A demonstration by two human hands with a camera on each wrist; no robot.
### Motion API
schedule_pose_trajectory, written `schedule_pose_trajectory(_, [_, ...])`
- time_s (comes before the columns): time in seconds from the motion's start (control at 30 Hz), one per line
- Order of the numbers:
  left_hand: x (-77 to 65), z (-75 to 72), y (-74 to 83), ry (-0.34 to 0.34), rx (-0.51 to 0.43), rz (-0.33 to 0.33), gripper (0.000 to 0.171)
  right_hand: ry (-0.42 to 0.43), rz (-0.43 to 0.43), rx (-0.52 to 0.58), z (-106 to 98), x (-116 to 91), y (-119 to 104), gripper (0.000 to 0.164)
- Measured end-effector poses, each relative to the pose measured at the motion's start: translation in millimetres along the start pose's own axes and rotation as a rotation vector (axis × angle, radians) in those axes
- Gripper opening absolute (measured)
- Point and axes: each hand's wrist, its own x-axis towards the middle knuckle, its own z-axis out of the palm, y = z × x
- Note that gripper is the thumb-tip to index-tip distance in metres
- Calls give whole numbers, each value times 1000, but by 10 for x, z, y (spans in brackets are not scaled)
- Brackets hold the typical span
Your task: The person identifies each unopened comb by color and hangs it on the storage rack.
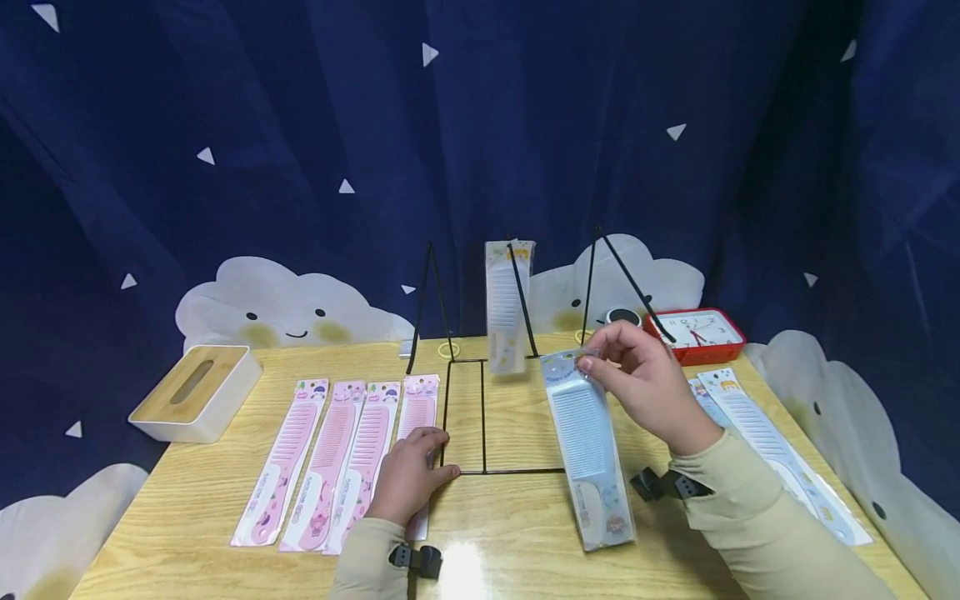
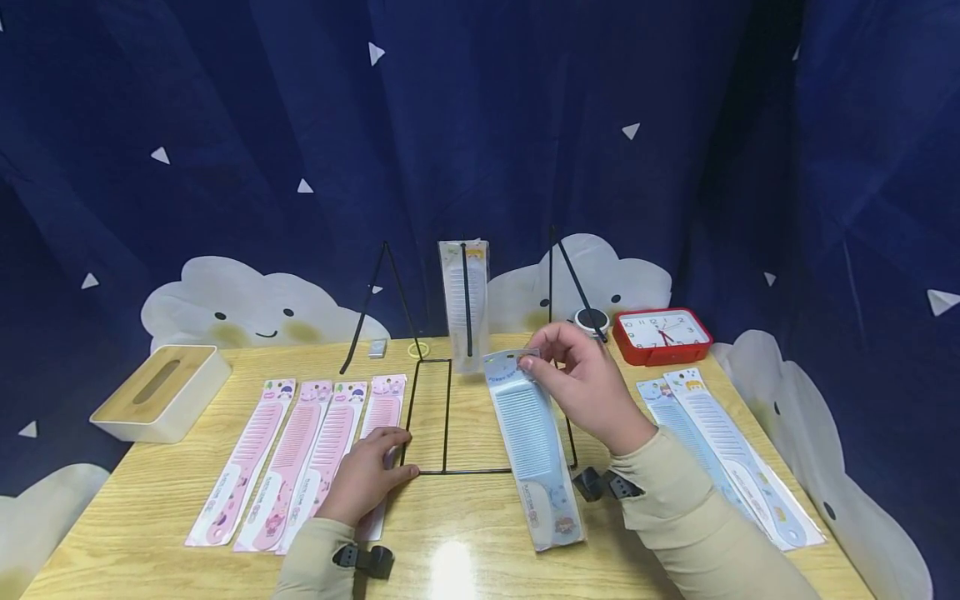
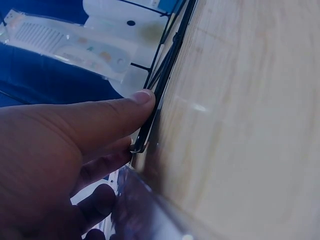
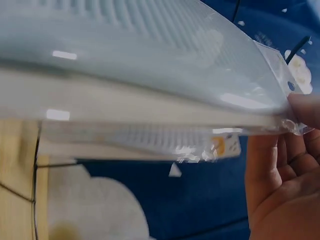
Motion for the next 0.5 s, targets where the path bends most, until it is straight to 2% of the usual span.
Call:
schedule_pose_trajectory(0.2, [2, 0, 0, -4, 0, -3, 51, -13, -113, 126, 122, -44, -161, 14])
schedule_pose_trajectory(0.37, [4, -1, -9, -3, 3, 1, 51, -9, -164, 215, 204, -66, -299, 17])
schedule_pose_trajectory(0.5, [4, -3, -13, -8, 3, -6, 51, 0, -183, 236, 255, -54, -386, 15])
